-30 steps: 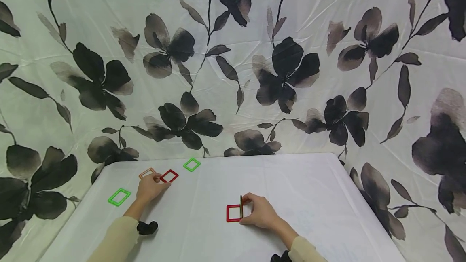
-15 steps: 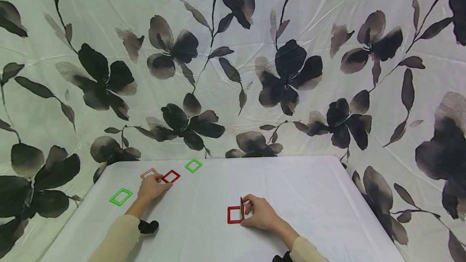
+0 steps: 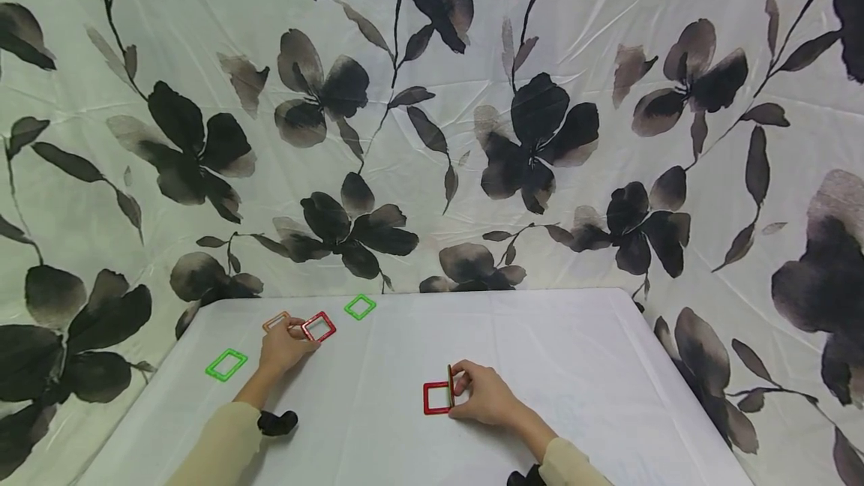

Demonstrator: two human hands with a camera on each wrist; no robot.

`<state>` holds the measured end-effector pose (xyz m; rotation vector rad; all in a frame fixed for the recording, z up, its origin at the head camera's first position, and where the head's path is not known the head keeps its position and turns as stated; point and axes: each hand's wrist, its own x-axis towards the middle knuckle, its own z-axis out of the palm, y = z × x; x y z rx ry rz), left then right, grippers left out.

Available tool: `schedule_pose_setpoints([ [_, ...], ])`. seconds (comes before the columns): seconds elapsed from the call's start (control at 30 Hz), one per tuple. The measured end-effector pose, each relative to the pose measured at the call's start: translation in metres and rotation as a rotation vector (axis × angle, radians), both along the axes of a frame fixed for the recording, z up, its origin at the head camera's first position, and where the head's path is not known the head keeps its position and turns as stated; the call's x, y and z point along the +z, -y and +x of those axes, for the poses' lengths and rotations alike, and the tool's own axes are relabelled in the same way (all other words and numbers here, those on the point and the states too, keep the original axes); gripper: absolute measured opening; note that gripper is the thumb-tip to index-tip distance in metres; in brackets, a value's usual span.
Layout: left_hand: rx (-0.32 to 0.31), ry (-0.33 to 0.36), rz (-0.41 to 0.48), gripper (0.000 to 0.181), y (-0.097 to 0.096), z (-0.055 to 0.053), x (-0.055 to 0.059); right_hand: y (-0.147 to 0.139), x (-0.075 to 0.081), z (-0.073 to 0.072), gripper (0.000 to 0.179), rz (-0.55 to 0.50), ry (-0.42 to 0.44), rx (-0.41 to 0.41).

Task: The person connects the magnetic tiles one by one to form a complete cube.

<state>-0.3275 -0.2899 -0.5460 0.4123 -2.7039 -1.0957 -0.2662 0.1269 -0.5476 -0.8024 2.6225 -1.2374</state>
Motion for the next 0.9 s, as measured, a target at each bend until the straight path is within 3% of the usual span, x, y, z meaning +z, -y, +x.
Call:
schedule_pose_setpoints([
  [0.27, 0.056, -0.161, 0.106, 0.03, -0.005, 0.001, -0.003, -0.001, 0.0, -0.002, 0.062, 0.002, -0.009, -0.005],
  [0.5, 0.151, -0.233, 0.222, 0.021, -0.014, 0.004, -0.007, -0.001, -0.004, 0.0, 0.06, 0.004, -0.006, 0.005],
  [0.67, 0.151, -0.279, 0.321, 0.019, -0.021, 0.009, -0.006, -0.002, -0.004, 0.001, 0.061, 0.005, -0.007, 0.006],
  [0.9, 0.123, -0.335, 0.318, 0.017, -0.03, 0.014, -0.004, -0.002, -0.003, 0.0, 0.061, 0.006, -0.011, 0.008],
])
